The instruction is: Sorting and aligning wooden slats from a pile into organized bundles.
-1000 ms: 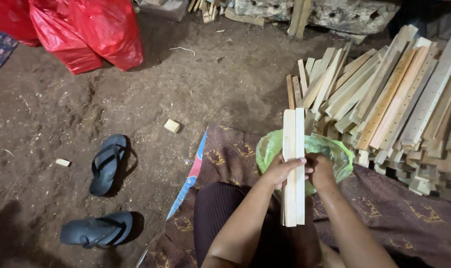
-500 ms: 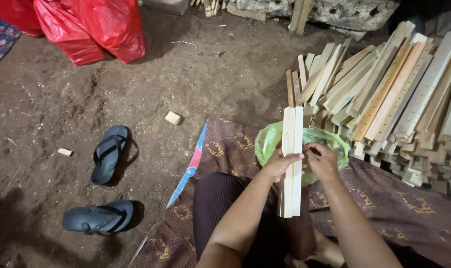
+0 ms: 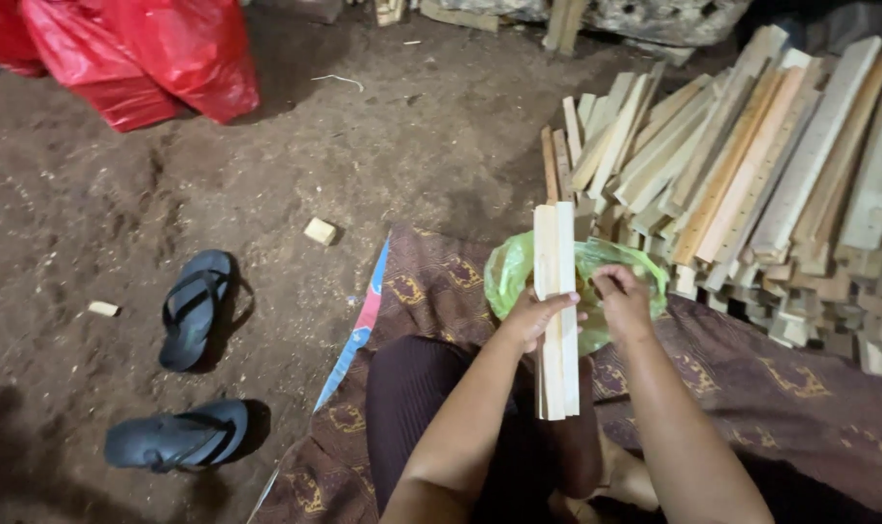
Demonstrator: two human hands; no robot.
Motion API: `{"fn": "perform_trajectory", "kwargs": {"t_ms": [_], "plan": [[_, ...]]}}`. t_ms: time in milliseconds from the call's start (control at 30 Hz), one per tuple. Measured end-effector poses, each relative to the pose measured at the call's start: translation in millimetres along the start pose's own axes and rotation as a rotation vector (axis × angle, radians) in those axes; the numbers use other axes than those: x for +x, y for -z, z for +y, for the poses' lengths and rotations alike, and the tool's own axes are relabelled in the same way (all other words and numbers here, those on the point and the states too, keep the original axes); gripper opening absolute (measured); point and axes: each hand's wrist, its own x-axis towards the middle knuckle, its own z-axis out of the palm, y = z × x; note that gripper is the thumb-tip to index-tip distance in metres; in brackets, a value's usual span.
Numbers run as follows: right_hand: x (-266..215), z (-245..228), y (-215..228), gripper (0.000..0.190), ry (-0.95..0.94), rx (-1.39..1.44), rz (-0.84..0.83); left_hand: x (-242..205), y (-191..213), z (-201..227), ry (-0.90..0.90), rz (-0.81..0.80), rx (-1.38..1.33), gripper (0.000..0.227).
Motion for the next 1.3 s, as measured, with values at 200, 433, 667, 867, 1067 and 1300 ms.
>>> {"fn": "perform_trajectory", "kwargs": {"t_ms": [200,433,667,867,1067,1300], "plan": [[11,3,21,0.007,0.029,-0.082,-0.073,-11,-3,21,0.005,-0.011,-0.047,0.059],[-17,-27,16,0.004,0.087,-0.187,-0.116,-23,-13,21,-0.006,-0.065,0.078,0.062],[-56,-98,18,0.012,-0.097,0.296,-0.152,-31,-18,26,0.073,-0.083,0.023,0.052],[-3,-46,22,0.016,-0.038,0.476,-0.144,-38,-21,25,0.101,-0.217,0.077,0.045],[21,-61,30,0.013,0.031,0.583,-0.168,-59,-34,36,0.099,-0.297,0.104,0.042],[27,-98,41,0.014,0.119,0.157,-0.044,-58,-33,33,0.121,-0.370,0.096,0.046]]}}
